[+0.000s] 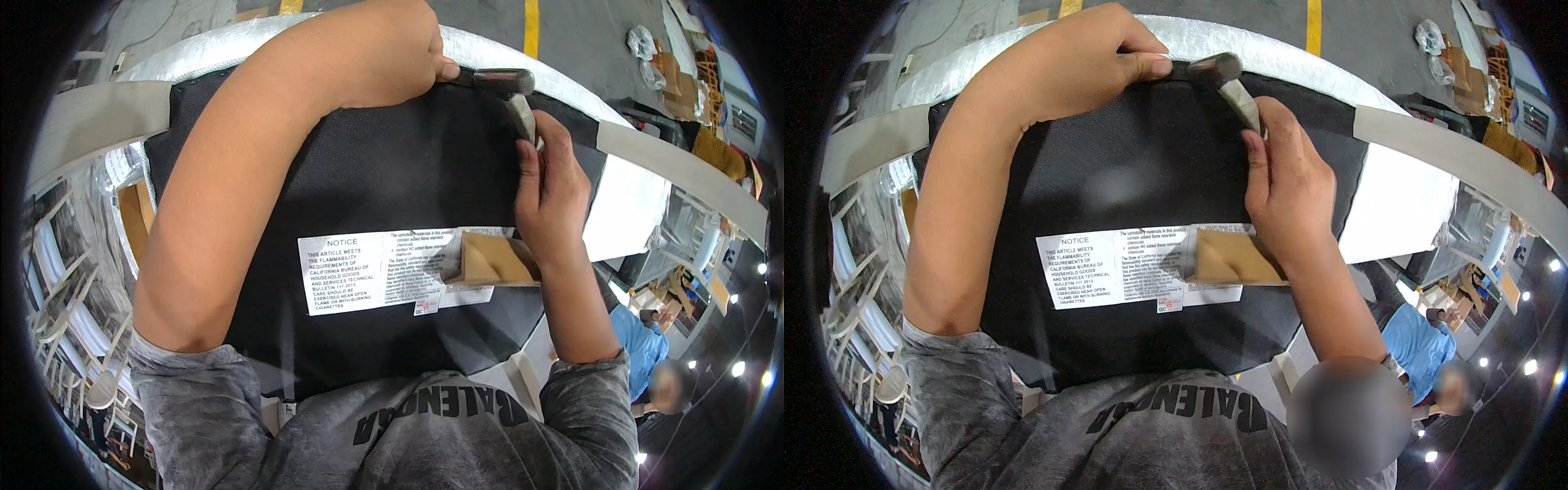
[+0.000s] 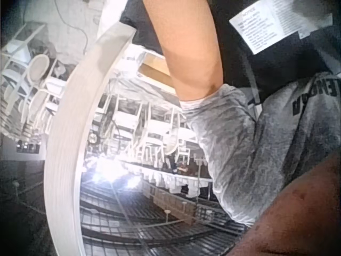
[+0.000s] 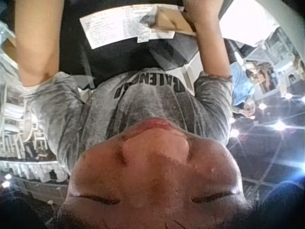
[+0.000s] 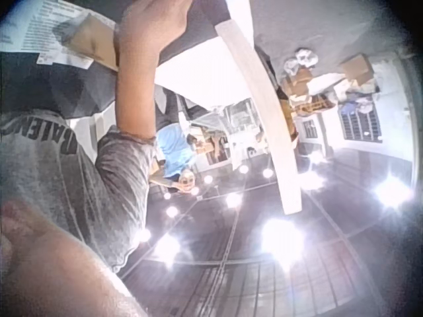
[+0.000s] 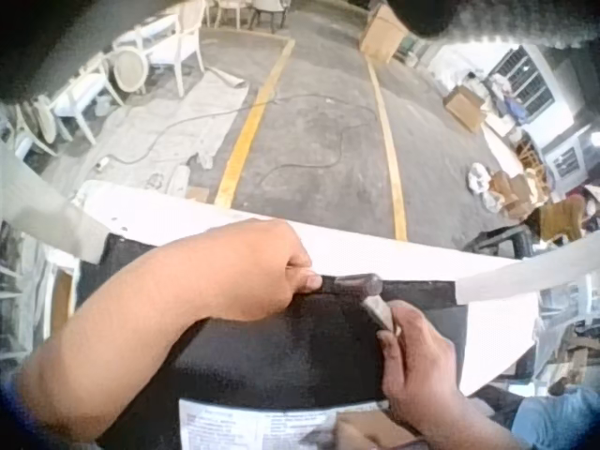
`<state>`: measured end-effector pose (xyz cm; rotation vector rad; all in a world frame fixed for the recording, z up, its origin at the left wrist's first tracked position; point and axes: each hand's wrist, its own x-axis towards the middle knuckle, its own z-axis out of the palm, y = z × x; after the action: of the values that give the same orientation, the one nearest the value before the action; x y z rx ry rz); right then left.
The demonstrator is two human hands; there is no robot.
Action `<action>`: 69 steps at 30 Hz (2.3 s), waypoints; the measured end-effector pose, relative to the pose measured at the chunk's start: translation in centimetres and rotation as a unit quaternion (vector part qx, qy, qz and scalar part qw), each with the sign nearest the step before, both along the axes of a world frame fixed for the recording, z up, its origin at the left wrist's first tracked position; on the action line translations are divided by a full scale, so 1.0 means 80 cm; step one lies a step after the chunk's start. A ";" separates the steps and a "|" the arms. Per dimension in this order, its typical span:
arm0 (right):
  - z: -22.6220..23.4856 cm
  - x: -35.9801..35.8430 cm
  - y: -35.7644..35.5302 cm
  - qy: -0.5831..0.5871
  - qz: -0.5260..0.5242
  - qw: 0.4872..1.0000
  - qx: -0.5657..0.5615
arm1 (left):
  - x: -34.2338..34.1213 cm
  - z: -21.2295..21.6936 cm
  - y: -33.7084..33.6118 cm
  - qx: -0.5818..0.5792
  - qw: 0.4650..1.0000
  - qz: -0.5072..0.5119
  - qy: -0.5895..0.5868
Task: The person hammers metal fasteners into the underside of a chair seat using a hammer and a small wooden block. They repeatedly flip the chair to access different sides and continue securing fasteners along the edges.
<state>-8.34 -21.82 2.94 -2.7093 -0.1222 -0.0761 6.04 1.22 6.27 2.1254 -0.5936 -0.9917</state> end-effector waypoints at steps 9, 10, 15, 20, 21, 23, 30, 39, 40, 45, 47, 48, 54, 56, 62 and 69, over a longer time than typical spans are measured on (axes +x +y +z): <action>0.016 -0.014 -0.008 -0.077 -0.005 0.994 0.074 | 0.006 0.003 -0.011 0.049 0.998 -0.012 0.023; 0.016 -0.011 -0.001 -0.054 -0.019 0.998 0.001 | 0.007 0.004 -0.012 0.051 0.998 -0.014 0.026; 0.022 -0.012 -0.008 -0.127 0.015 0.986 0.111 | 0.009 0.017 -0.016 0.040 0.998 -0.001 0.041; 0.019 -0.022 -0.025 -0.140 0.075 0.982 0.103 | 0.012 0.003 0.003 -0.022 0.999 -0.026 0.038; 0.016 -0.021 -0.025 -0.116 0.085 0.989 0.045 | 0.011 0.002 0.002 -0.021 0.999 -0.024 0.036; 0.015 -0.019 -0.022 -0.081 0.055 0.993 0.068 | 0.011 0.001 0.001 -0.020 0.999 -0.024 0.027; 0.003 0.020 -0.034 -0.089 0.165 0.982 0.012 | 0.005 0.002 -0.011 0.028 0.999 0.006 0.037; 0.017 0.047 -0.050 -0.079 0.258 0.959 -0.085 | 0.007 0.007 -0.022 0.060 0.998 0.002 0.017; 0.018 0.046 -0.050 -0.079 0.269 0.956 -0.084 | 0.003 -0.003 -0.019 0.050 0.998 0.016 -0.035; 0.018 0.047 -0.046 -0.067 0.268 0.958 -0.079 | -0.015 -0.048 -0.010 0.019 0.983 0.040 -0.177; 0.012 0.051 -0.054 -0.078 0.254 0.961 -0.083 | -0.017 -0.045 -0.014 0.033 0.976 0.048 -0.208; 0.010 0.055 -0.053 -0.084 0.250 0.961 -0.084 | -0.018 -0.045 -0.013 0.042 0.973 0.054 -0.223; 0.017 0.049 -0.050 -0.067 0.254 0.963 -0.058 | -0.004 -0.031 -0.013 0.053 0.991 0.001 -0.124; 0.022 0.042 -0.043 -0.070 0.252 0.964 -0.036 | -0.008 -0.039 -0.012 0.042 0.989 0.006 -0.139; 0.014 0.027 -0.051 -0.034 0.212 0.977 -0.014 | -0.003 -0.045 -0.004 -0.005 0.988 -0.040 -0.151; 0.017 0.035 -0.047 -0.034 0.216 0.975 -0.036 | -0.002 -0.037 -0.014 0.017 0.998 -0.030 -0.060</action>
<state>-5.54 -25.57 4.32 -2.6861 -0.7405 -0.0341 5.90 0.10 3.30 2.2206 -0.7059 -0.9175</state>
